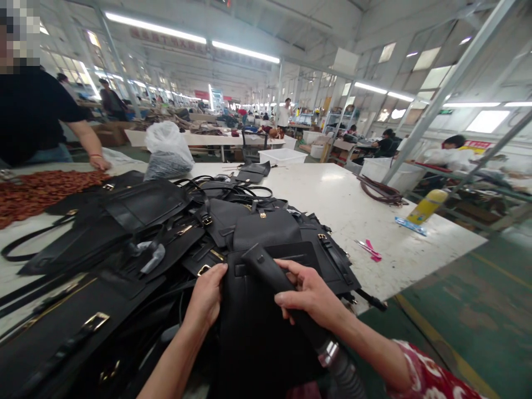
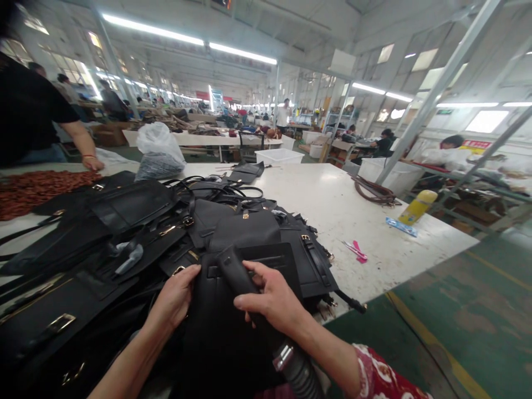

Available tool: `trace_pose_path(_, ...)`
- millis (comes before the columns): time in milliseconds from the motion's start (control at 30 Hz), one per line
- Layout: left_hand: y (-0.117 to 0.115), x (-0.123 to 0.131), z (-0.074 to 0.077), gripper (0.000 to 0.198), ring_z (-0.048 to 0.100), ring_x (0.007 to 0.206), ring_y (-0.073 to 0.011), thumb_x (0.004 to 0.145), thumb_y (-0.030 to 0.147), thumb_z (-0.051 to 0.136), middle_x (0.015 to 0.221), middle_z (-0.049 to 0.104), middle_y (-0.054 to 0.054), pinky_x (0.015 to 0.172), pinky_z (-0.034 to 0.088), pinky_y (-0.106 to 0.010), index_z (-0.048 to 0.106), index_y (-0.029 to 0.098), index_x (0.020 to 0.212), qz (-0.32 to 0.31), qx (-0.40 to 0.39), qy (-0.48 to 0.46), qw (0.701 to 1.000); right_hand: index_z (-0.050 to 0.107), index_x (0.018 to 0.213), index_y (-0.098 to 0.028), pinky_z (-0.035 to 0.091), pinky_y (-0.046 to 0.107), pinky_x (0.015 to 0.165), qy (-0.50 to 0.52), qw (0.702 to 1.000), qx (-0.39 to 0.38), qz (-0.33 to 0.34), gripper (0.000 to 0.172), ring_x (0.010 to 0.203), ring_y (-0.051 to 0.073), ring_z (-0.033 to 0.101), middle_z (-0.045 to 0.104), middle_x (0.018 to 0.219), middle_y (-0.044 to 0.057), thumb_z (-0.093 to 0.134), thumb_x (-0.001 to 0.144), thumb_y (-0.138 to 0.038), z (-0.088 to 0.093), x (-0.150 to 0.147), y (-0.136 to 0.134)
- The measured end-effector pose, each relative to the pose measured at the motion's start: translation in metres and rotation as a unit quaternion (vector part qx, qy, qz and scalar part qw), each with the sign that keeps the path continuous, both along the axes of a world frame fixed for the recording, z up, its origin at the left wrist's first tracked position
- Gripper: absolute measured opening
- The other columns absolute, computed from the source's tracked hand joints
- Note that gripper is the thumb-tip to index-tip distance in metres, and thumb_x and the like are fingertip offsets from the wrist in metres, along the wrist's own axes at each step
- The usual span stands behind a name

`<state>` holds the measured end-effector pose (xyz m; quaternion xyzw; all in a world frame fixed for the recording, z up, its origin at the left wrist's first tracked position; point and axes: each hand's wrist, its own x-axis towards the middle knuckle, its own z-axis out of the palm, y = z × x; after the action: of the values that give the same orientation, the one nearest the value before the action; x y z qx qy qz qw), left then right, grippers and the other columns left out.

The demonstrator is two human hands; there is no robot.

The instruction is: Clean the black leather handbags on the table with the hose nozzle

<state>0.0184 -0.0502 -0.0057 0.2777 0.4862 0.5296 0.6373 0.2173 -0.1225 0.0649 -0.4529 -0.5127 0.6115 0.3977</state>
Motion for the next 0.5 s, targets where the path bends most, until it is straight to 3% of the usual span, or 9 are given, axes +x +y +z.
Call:
trace_pose_path(100, -0.004, -0.007, 0.002, 0.015, 0.054, 0.043, -0.0096, 0.059, 0.019, 0.065, 0.054, 0.061, 0.001, 0.041, 0.040, -0.017, 0.061, 0.015, 0.073, -0.041, -0.018, 0.028, 0.999, 0.044, 0.119, -0.023, 0.045, 0.022, 0.040, 0.003, 0.999, -0.035, 0.031, 0.060, 0.044, 0.010, 0.053, 0.055, 0.064, -0.004, 0.067, 0.063, -0.020, 0.000, 0.002, -0.010)
trace_pose_path(233, -0.007, -0.012, 0.001, 0.018, 0.058, 0.047, -0.0116, 0.062, 0.013, 0.062, 0.061, 0.065, -0.002, 0.045, 0.045, -0.020, 0.061, 0.016, 0.080, -0.053, -0.018, 0.013, 0.998, 0.046, 0.117, -0.020, 0.045, 0.021, 0.039, 0.011, 0.995, -0.060, 0.081, 0.059, 0.042, 0.009, 0.053, 0.057, 0.063, -0.003, 0.067, 0.062, -0.022, -0.006, -0.005, -0.011)
trace_pose_path(500, -0.008, -0.011, -0.006, 0.046, 0.061, 0.051, -0.0149, 0.068, 0.007, 0.056, 0.070, 0.068, -0.005, 0.046, 0.048, -0.022, 0.054, 0.021, 0.112, -0.076, -0.010, -0.007, 0.997, 0.044, 0.118, -0.016, 0.046, 0.023, 0.037, 0.024, 0.998, -0.018, 0.058, 0.066, 0.040, 0.011, 0.053, 0.056, 0.061, -0.003, 0.070, 0.059, -0.028, -0.008, -0.035, 0.035)
